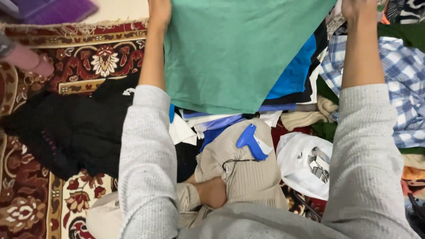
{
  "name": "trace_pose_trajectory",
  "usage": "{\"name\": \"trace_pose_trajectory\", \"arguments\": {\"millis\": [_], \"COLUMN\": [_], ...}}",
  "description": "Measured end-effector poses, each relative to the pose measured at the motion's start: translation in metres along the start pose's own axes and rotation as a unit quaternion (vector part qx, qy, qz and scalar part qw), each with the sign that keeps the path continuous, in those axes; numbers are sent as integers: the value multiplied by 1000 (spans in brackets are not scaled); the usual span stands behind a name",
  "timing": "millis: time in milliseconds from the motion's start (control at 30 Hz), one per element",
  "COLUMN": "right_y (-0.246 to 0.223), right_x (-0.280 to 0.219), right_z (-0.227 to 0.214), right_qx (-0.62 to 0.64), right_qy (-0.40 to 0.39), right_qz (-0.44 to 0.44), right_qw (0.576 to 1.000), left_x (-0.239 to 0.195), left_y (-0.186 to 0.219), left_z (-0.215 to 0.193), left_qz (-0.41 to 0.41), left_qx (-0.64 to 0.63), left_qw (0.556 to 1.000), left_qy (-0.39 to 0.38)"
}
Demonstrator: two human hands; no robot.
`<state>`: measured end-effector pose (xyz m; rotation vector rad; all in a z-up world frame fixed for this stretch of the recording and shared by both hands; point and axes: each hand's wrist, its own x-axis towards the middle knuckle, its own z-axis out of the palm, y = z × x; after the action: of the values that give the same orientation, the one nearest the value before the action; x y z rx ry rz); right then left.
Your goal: The person sits on the floor and uses a blue handheld tagging gun to attach tags to the collars of several shirts. They handle a blue long-sleeved shirt, a green polo shirt, and two black shirts, applying tags to each before moving them aside.
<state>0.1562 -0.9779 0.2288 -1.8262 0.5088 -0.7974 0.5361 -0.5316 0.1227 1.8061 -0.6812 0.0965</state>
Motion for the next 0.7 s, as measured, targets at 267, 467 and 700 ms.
{"name": "trace_pose_trajectory", "arguments": {"millis": [267, 467, 700], "right_y": [162, 168, 140], "right_x": [4, -61, -110], "right_z": [12, 31, 38], "right_qx": [-204, -244, -376], "right_qy": [36, 47, 131], "right_qz": [-15, 15, -90], "right_qw": [978, 969, 913], "left_x": [-107, -173, -226], "left_y": [-123, -105, -27], "left_z": [54, 50, 29], "left_qz": [-127, -149, -161], "left_qx": [78, 46, 300], "left_qw": [984, 985, 939], "left_qy": [-93, -72, -57]}}
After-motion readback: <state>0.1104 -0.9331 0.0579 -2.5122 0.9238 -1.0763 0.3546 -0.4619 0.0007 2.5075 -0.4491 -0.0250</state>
